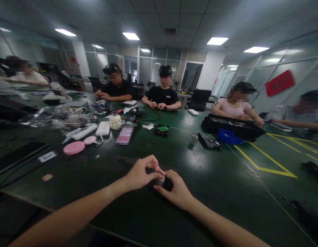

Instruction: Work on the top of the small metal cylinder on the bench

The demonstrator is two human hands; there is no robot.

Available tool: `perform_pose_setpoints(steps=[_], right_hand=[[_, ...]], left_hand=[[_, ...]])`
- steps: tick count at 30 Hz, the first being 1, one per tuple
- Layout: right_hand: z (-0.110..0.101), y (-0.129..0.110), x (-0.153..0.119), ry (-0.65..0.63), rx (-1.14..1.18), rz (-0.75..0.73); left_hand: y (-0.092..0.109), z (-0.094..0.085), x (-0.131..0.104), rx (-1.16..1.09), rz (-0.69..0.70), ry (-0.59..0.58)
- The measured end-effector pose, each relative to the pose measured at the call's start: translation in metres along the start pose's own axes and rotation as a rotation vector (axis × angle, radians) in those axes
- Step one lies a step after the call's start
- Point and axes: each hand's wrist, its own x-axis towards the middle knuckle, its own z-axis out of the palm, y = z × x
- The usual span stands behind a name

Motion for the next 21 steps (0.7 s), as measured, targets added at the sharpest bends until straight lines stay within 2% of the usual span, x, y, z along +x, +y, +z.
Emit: perform_pose_setpoints(steps=[8, 15, 21], right_hand=[[0.002, 0.004, 0.000, 0.007, 0.018, -0.013], [0.002, 0.004, 0.000, 0.015, 0.002, -0.021], [0.002, 0.004, 0.000, 0.019, -0.006, -0.035]], left_hand=[[0.002, -0.004, 0.000, 0.117, 0.015, -0.060], [0.006, -0.012, -0.003, 0.349, 0.129, -0.172], [0.007, -0.016, 0.000, 0.304, 0.090, -0.135]])
